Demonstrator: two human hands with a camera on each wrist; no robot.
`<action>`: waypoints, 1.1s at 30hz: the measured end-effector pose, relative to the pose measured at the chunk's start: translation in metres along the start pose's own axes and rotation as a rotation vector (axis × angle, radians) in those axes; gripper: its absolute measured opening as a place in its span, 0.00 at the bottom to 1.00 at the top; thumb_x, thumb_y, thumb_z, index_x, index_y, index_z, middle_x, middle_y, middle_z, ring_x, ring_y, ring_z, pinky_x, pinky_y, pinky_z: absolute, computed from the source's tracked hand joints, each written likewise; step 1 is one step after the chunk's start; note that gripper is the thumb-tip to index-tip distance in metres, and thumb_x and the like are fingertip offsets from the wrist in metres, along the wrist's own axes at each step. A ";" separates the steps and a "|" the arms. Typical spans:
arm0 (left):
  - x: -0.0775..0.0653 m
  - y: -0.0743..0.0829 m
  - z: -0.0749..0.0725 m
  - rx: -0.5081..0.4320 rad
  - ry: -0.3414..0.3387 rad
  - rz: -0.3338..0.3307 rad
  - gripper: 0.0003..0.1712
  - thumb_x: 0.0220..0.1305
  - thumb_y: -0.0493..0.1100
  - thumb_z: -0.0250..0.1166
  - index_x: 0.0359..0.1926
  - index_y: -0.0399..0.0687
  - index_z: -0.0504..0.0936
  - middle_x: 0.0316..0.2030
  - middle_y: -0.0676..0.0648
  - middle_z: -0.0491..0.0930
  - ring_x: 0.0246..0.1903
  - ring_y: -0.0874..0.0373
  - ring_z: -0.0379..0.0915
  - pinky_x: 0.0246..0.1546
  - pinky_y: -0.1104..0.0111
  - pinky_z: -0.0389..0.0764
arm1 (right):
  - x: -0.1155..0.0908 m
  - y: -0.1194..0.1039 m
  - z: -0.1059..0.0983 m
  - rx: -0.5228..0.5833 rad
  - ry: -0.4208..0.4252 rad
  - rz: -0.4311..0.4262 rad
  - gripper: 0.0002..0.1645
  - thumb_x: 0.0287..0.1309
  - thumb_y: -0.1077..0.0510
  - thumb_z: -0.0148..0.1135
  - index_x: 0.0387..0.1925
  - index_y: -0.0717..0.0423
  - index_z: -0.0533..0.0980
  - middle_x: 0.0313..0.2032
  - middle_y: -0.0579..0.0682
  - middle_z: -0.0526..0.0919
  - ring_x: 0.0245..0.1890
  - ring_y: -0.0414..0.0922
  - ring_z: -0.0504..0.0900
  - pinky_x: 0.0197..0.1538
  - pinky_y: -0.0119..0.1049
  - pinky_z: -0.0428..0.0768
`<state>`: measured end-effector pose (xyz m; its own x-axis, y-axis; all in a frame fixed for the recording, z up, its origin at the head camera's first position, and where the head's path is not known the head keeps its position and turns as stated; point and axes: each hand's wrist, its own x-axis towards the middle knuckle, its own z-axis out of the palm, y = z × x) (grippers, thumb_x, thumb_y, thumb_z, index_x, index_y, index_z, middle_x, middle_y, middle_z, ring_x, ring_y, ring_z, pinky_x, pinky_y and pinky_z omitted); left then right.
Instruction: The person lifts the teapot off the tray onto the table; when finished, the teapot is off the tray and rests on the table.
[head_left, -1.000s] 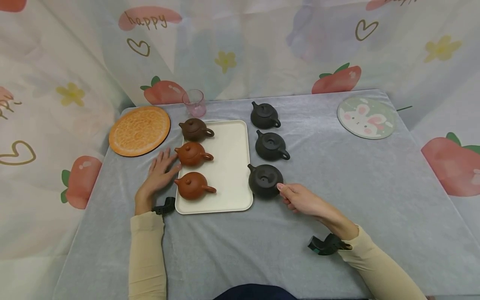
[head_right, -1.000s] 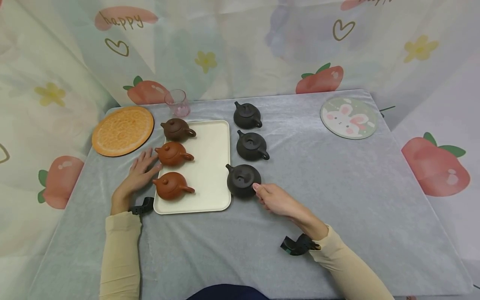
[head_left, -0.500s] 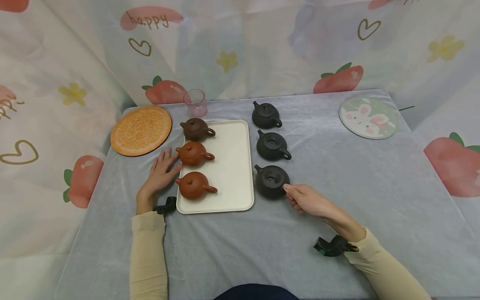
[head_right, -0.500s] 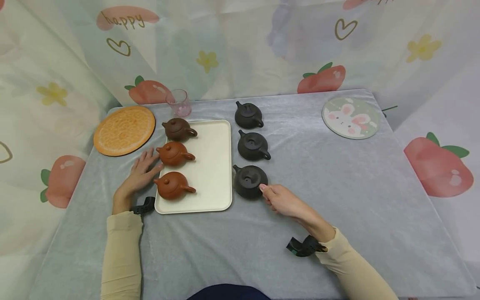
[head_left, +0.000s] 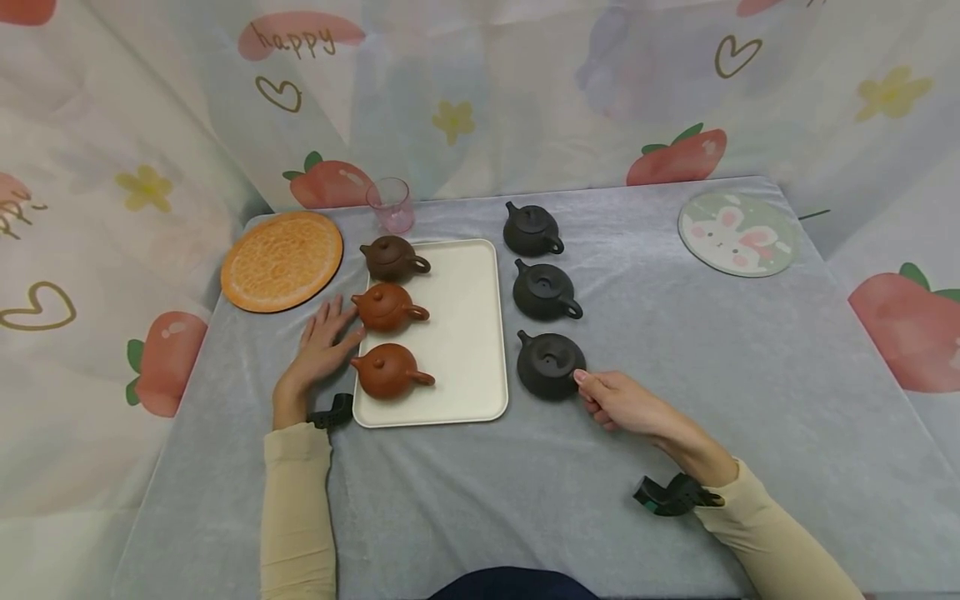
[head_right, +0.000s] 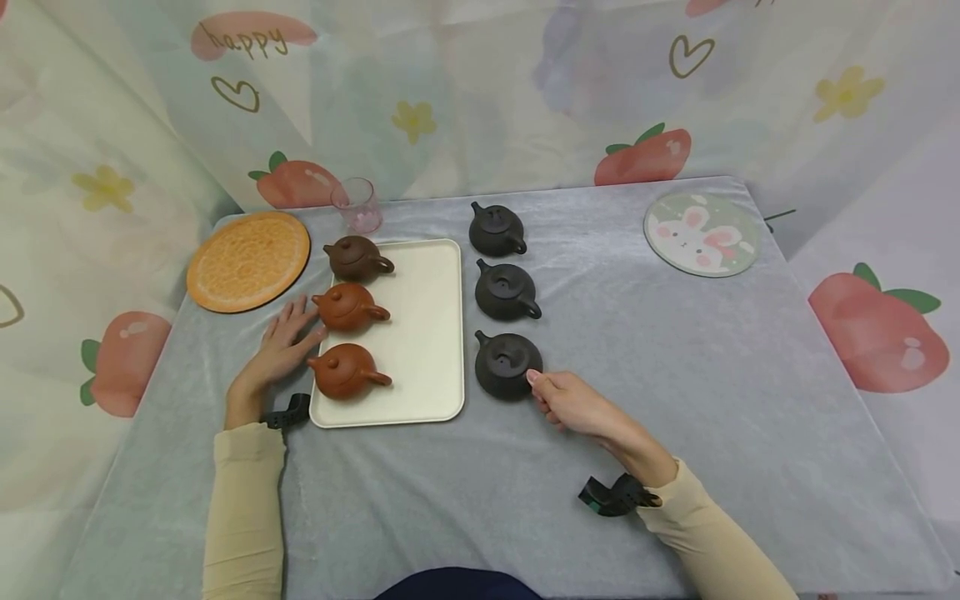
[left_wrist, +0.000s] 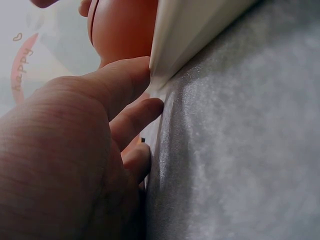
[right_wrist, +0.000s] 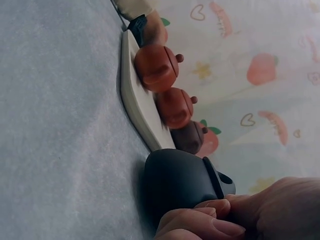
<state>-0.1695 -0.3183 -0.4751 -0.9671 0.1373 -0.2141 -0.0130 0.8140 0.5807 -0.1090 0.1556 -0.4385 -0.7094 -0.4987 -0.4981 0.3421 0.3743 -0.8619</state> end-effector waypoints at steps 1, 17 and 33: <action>0.000 0.000 0.000 -0.001 -0.002 0.000 0.40 0.73 0.59 0.50 0.75 0.41 0.54 0.77 0.40 0.32 0.76 0.43 0.19 0.72 0.46 0.25 | 0.000 0.000 0.000 -0.001 0.001 0.001 0.28 0.76 0.43 0.38 0.22 0.55 0.60 0.19 0.44 0.60 0.15 0.35 0.55 0.21 0.28 0.58; -0.001 0.000 0.000 -0.013 0.003 0.000 0.39 0.73 0.58 0.50 0.75 0.40 0.55 0.77 0.40 0.33 0.76 0.44 0.19 0.72 0.47 0.25 | 0.001 0.003 -0.002 -0.010 -0.041 0.021 0.29 0.76 0.41 0.36 0.23 0.56 0.60 0.19 0.43 0.59 0.16 0.36 0.53 0.22 0.28 0.58; -0.002 0.002 0.000 -0.024 0.005 0.007 0.40 0.73 0.58 0.50 0.75 0.40 0.54 0.77 0.39 0.33 0.76 0.44 0.19 0.72 0.47 0.24 | 0.000 0.006 -0.005 -0.045 -0.051 0.038 0.30 0.76 0.40 0.36 0.26 0.58 0.65 0.21 0.45 0.64 0.15 0.37 0.55 0.21 0.28 0.59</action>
<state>-0.1679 -0.3171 -0.4731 -0.9686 0.1397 -0.2059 -0.0124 0.7994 0.6006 -0.1096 0.1615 -0.4437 -0.6634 -0.5223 -0.5358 0.3393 0.4282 -0.8376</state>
